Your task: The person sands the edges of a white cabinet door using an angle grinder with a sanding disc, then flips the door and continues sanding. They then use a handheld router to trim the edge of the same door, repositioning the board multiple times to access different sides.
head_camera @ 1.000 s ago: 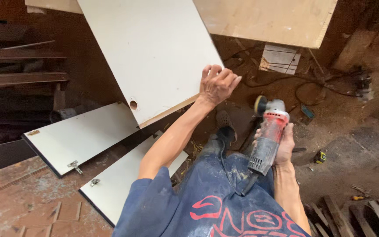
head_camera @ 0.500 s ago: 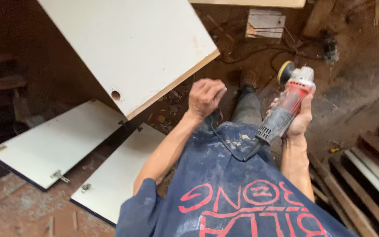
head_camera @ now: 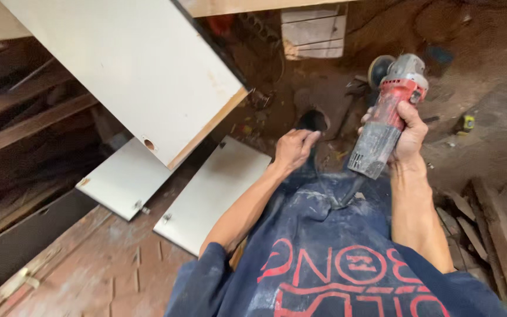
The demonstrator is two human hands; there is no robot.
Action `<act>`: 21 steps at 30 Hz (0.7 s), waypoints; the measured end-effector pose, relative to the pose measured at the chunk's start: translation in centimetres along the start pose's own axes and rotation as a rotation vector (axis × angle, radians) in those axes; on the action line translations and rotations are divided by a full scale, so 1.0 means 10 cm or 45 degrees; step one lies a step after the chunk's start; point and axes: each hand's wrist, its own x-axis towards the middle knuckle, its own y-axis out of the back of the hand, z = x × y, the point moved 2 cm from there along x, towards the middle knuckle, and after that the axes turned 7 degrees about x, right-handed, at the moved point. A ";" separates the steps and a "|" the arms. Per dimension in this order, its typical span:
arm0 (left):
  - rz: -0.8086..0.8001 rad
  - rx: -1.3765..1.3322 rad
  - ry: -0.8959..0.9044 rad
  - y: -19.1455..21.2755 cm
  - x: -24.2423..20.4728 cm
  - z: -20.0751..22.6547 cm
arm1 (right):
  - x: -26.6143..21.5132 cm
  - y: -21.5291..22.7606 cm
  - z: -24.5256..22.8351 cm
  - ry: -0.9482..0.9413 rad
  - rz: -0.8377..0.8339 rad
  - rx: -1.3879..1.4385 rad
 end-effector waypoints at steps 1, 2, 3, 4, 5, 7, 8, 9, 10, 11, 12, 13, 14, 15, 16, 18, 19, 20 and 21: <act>-0.044 0.040 -0.005 -0.14 0.14 0.07 | 0.13 0.13 -0.12 -0.051 0.025 -0.034; -0.089 0.078 -0.009 -0.28 0.27 0.14 | 0.28 0.25 -0.24 -0.037 -0.002 -0.153; -0.064 0.091 0.017 -0.44 0.43 0.22 | 0.44 0.40 -0.37 -0.012 -0.027 -0.271; -0.039 0.105 0.043 -0.62 0.58 0.32 | 0.59 0.55 -0.50 0.012 -0.055 -0.389; -0.011 0.121 0.058 -0.79 0.75 0.40 | 0.73 0.71 -0.62 0.035 -0.042 -0.439; -0.340 -0.107 0.252 -1.19 1.08 0.53 | 0.99 1.04 -0.86 0.089 -0.026 -0.540; -0.238 -0.064 0.143 -1.33 1.21 0.65 | 1.11 1.19 -0.96 0.115 -0.011 -0.508; -0.127 -0.017 0.019 -1.48 1.41 0.75 | 1.27 1.32 -1.08 0.158 -0.003 -0.477; -0.131 0.010 0.025 -1.61 1.52 0.84 | 1.40 1.44 -1.19 0.201 0.006 -0.445; -0.104 0.044 0.028 -1.71 1.66 0.91 | 1.55 1.54 -1.35 0.169 0.036 -0.545; -0.094 -0.024 -0.022 -1.81 1.77 1.00 | 1.62 1.64 -1.47 0.137 0.066 -0.645; -0.074 -0.089 -0.070 -1.87 1.86 1.07 | 1.70 1.70 -1.58 0.176 0.073 -0.668; -0.095 -0.118 -0.071 -1.91 1.90 1.13 | 1.75 1.74 -1.64 0.216 0.082 -0.689; -0.111 -0.148 -0.074 -1.93 1.95 1.17 | 1.81 1.80 -1.72 0.136 0.325 -0.946; -0.170 -0.134 0.009 -1.94 1.99 1.19 | 1.86 1.84 -1.80 0.062 0.577 -1.196; -0.230 -0.114 0.086 -1.90 2.03 1.29 | 1.94 1.75 -1.91 0.264 0.439 -1.208; -0.249 -0.106 0.070 -1.84 2.06 1.33 | 1.99 1.67 -1.99 0.363 0.402 -1.203; -0.268 -0.097 0.054 -1.78 2.16 1.38 | 2.08 1.58 -2.07 0.327 0.404 -1.358; -0.265 -0.109 0.106 -1.73 2.21 1.44 | 2.05 1.54 -2.13 0.275 0.448 -1.512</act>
